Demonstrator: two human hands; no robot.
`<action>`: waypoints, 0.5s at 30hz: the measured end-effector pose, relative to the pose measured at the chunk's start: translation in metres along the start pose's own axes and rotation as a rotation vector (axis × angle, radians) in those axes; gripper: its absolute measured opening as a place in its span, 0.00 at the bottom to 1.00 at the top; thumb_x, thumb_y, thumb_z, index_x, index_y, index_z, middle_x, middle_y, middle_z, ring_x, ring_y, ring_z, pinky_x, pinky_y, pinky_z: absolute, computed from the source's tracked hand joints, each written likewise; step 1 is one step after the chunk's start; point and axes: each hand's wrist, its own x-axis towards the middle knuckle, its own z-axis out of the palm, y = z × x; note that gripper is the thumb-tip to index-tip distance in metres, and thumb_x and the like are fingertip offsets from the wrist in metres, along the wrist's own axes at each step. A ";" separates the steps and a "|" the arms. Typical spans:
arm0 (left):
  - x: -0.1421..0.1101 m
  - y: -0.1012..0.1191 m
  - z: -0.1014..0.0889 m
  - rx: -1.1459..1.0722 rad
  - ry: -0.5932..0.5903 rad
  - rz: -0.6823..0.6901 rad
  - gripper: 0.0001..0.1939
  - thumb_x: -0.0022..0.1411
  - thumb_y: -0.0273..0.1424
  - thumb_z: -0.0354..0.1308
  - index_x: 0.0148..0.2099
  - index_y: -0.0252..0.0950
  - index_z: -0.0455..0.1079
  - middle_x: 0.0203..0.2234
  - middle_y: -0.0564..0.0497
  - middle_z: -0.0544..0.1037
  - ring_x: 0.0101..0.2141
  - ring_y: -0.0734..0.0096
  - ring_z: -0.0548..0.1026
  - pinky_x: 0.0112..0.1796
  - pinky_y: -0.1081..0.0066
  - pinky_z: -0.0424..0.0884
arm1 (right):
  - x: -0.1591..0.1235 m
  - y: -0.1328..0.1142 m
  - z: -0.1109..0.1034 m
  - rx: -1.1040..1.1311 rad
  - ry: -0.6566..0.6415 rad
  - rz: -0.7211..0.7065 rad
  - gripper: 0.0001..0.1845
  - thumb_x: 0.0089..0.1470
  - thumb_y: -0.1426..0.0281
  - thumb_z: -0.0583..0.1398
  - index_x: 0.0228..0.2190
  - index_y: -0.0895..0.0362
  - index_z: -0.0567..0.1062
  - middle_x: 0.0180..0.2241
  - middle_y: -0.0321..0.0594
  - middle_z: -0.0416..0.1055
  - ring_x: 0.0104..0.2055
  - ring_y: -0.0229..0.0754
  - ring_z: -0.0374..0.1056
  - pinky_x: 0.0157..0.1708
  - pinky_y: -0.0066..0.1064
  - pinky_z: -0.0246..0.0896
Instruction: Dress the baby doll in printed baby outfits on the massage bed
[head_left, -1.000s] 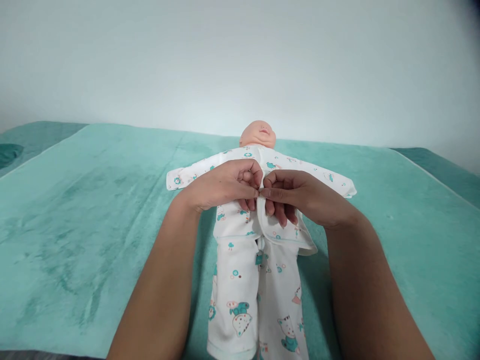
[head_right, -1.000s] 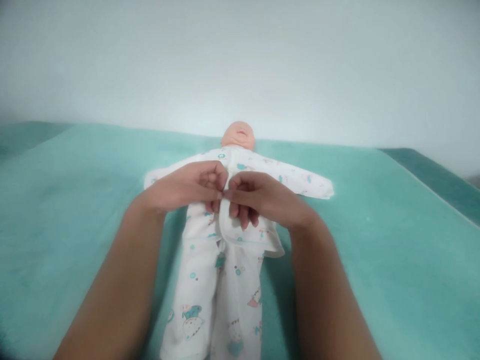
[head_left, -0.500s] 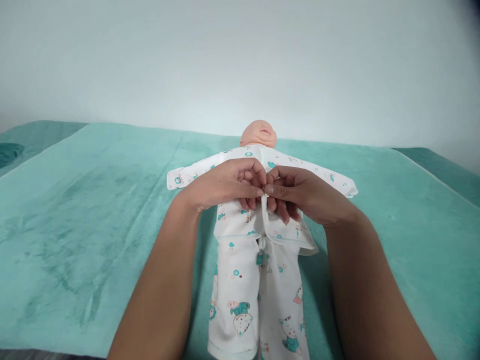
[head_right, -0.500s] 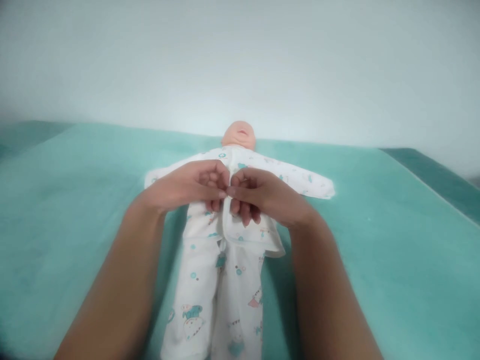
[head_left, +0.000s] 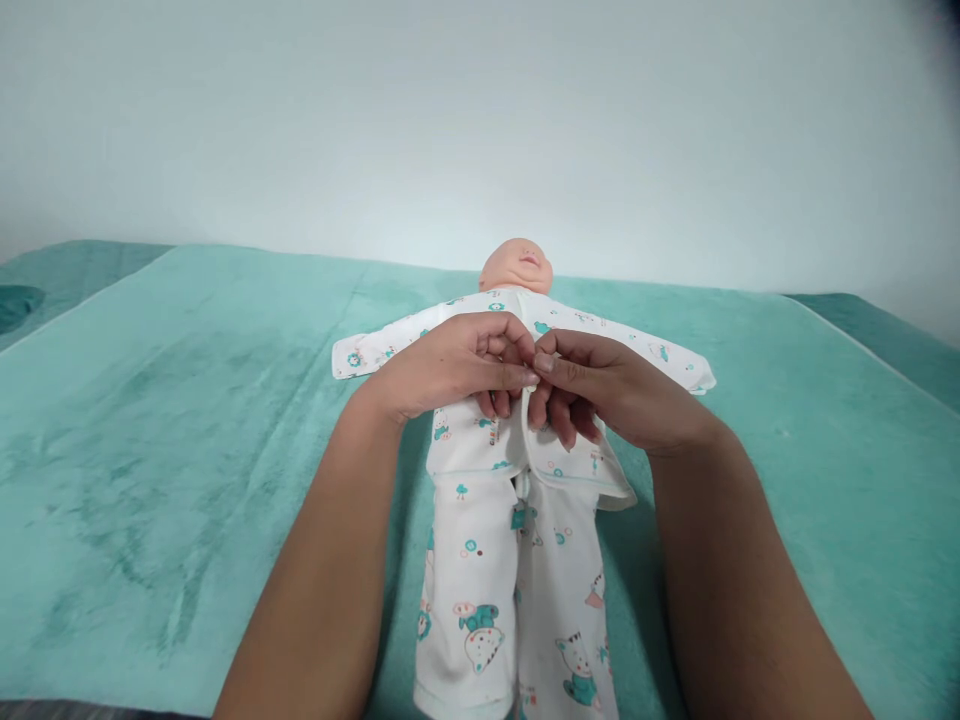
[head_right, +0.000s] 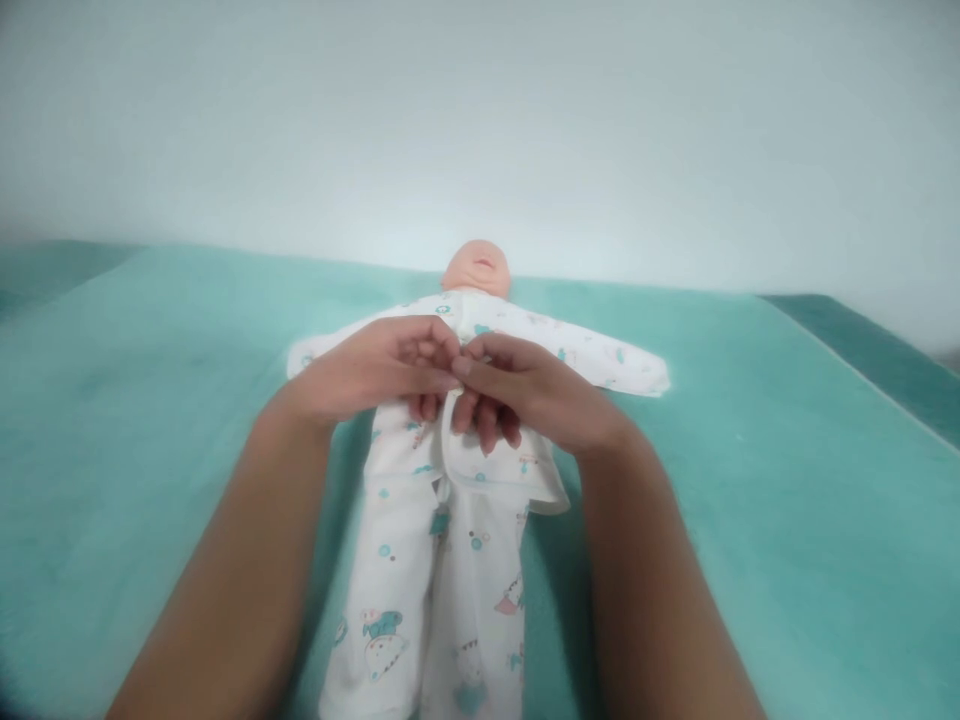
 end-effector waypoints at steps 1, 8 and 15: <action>0.002 -0.002 0.001 -0.001 0.057 0.025 0.04 0.60 0.28 0.60 0.38 0.35 0.68 0.22 0.56 0.74 0.23 0.77 0.74 0.25 0.77 0.70 | 0.000 0.000 0.000 0.002 -0.002 0.003 0.20 0.61 0.50 0.58 0.32 0.55 0.68 0.28 0.38 0.77 0.20 0.34 0.69 0.14 0.22 0.53; 0.015 -0.021 -0.001 0.147 0.491 0.374 0.12 0.56 0.20 0.52 0.37 0.38 0.75 0.40 0.52 0.80 0.39 0.70 0.78 0.39 0.70 0.75 | 0.006 0.004 0.001 0.097 0.232 -0.134 0.21 0.58 0.50 0.61 0.26 0.53 0.65 0.20 0.33 0.70 0.16 0.34 0.60 0.14 0.28 0.49; 0.026 -0.032 0.004 0.428 0.460 0.495 0.21 0.54 0.15 0.46 0.32 0.38 0.78 0.39 0.51 0.82 0.46 0.69 0.77 0.54 0.63 0.70 | 0.024 0.017 0.010 0.084 0.808 -0.366 0.18 0.58 0.55 0.60 0.25 0.51 0.63 0.22 0.34 0.63 0.23 0.37 0.60 0.23 0.31 0.56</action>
